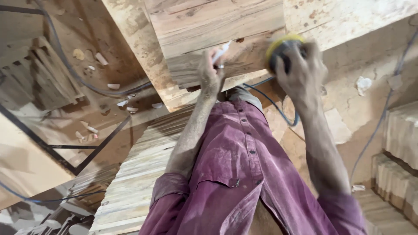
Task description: The person sands several wooden boards using a power sander, holding the boards by hand and moving the sander across the surface.
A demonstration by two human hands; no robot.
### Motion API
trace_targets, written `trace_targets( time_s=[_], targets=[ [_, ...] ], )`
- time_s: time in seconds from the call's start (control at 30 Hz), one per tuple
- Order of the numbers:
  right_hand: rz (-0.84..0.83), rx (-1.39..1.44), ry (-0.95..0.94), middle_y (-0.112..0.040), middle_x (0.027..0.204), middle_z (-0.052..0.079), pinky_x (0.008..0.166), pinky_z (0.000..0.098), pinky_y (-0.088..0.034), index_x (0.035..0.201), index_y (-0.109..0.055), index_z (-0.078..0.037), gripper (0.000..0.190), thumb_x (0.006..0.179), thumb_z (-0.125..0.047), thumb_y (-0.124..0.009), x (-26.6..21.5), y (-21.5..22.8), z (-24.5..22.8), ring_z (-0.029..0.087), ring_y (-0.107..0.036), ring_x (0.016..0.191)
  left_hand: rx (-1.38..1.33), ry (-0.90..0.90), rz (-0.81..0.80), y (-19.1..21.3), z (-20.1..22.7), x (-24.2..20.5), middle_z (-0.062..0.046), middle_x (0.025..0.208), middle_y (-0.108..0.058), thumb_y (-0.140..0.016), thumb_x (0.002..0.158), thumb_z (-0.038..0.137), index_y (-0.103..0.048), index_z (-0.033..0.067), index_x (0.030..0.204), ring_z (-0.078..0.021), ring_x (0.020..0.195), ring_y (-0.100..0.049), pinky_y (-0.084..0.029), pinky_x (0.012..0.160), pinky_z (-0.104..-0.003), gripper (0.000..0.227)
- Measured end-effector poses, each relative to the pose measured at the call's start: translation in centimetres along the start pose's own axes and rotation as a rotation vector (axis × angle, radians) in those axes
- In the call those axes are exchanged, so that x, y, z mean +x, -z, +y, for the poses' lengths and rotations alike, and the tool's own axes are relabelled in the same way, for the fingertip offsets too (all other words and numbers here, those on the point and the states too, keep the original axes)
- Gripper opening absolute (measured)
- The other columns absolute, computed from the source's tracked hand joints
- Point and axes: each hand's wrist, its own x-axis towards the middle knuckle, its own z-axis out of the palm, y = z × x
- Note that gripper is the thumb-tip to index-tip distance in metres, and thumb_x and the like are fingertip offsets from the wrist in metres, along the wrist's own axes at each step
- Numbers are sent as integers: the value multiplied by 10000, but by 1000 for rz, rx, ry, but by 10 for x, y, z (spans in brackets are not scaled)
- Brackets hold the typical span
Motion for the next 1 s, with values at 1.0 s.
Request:
trace_targets(
  time_s=[1.0],
  targets=[
    [43,-247,429,-521,1143,174,540,369,-560,987,-659,-59,160,1087,-180,-695,112,-70,-93,288,-602,1005,-308,173,190,-5,-24,-17,-188,1056,-630,-572,1084,264,-471,32,1254,-284,895,-707,-580,770,-401,304]
  ],
)
